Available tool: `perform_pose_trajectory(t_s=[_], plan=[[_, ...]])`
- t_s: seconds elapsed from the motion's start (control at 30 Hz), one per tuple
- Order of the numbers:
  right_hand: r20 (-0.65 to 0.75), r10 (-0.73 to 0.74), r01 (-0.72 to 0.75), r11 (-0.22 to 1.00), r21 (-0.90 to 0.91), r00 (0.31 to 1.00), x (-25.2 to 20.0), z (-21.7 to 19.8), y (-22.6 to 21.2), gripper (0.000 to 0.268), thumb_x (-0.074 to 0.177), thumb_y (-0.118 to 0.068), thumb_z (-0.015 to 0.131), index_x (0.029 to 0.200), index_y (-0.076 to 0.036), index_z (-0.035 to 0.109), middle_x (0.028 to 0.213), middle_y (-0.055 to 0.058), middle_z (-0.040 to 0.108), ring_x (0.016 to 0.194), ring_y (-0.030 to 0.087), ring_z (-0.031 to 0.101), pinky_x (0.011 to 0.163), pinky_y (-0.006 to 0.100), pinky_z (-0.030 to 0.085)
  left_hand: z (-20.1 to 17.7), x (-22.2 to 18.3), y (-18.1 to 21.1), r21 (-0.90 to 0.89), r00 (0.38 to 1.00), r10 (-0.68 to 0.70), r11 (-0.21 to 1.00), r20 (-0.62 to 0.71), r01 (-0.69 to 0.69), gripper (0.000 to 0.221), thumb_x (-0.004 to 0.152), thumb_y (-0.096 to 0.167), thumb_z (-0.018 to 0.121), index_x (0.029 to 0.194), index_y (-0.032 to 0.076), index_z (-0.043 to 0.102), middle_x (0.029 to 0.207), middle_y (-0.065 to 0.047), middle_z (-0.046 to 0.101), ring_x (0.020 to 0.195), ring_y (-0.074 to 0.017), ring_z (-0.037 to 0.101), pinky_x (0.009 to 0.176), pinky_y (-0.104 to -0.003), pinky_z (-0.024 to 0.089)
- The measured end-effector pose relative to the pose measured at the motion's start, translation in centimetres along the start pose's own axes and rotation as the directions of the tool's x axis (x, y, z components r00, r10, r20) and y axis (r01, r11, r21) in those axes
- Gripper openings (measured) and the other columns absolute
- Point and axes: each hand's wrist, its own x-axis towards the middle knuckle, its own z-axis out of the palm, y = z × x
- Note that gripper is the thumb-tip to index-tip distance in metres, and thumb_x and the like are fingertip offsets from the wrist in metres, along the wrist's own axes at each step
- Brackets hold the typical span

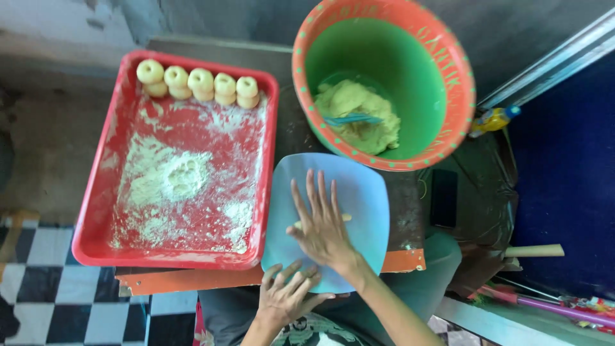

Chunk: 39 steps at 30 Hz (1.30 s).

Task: The person is portioning dough from a large green bowl, rolling each portion into a small ball on a blue plate, and then placing the balls into a red tray containing flour and previously shaped dough rings.

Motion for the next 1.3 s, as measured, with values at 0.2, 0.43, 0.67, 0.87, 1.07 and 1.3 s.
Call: perform_pose_trajectory(t_s=[0.2,0.43,0.67,0.87,1.07,1.3], plan=[[0.15,-0.022,0.009,0.996,0.088,0.988,-5.9,-2.0,-1.2,0.079,0.105,-0.059,0.005,0.166,-0.008,0.008,0.171,0.025,-0.003,0.155,0.047,-0.01,0.122,0.065,-0.01,0.6,-1.5,0.3,-0.008,1.0,0.001,1.0,0.027,-0.001,0.043,0.084,0.055,0.079,0.109,0.021,0.07,0.115,0.008,0.066,0.114,-0.0136,0.055,0.102,-0.04,0.033],[0.211,0.009,-0.056,0.975,0.216,0.978,-8.9,-5.4,-3.2,0.078,0.106,-0.058,0.013,0.165,-0.007,0.017,0.172,0.022,0.002,0.157,0.043,-0.009,0.122,0.061,-0.008,1.1,-2.3,-0.1,0.005,0.996,-0.003,1.0,0.086,0.003,0.058,0.078,0.047,0.082,0.126,0.019,0.066,0.109,0.005,0.064,0.119,-0.0133,0.057,0.105,-0.042,0.031],[0.359,0.019,-0.147,0.932,0.332,0.933,-11.3,-6.4,-3.3,0.082,0.104,-0.062,0.014,0.163,-0.006,0.022,0.171,0.022,0.006,0.156,0.045,-0.005,0.12,0.063,-0.006,0.2,-0.8,0.1,0.015,0.999,-0.008,1.0,0.033,0.008,0.024,0.087,0.045,0.073,0.102,0.028,0.067,0.109,0.016,0.066,0.119,-0.0078,0.057,0.103,-0.039,0.031],[0.402,0.019,-0.185,0.906,0.381,0.916,-11.6,-5.4,-2.6,0.08,0.104,-0.059,0.019,0.163,-0.005,0.02,0.171,0.023,0.007,0.156,0.047,-0.004,0.121,0.063,-0.004,1.2,-1.9,-0.7,0.011,0.999,0.011,1.0,0.034,-0.011,0.036,0.088,0.057,0.074,0.11,0.029,0.07,0.116,0.015,0.067,0.119,-0.01,0.057,0.101,-0.039,0.034],[0.355,0.026,-0.07,0.991,0.112,0.934,-8.1,-3.3,-2.4,0.078,0.107,-0.056,0.019,0.163,-0.001,0.017,0.171,0.028,0.002,0.155,0.05,-0.007,0.121,0.065,-0.007,2.3,-3.7,-1.6,-0.041,0.995,0.044,0.998,0.09,-0.04,0.032,0.094,0.052,0.071,0.114,0.028,0.069,0.132,0.013,0.064,0.126,-0.0124,0.053,0.105,-0.039,0.034],[0.299,0.111,-0.118,0.993,0.004,0.948,-2.6,0.3,-0.4,0.09,0.101,-0.065,-0.001,0.163,0.0,0.013,0.17,0.028,-0.002,0.155,0.049,-0.011,0.119,0.07,-0.015,1.6,-0.9,-1.9,0.028,0.999,0.052,0.998,0.008,-0.052,0.042,0.097,0.072,0.067,0.098,0.03,0.071,0.104,0.014,0.066,0.116,-0.0067,0.056,0.095,-0.03,0.035]])
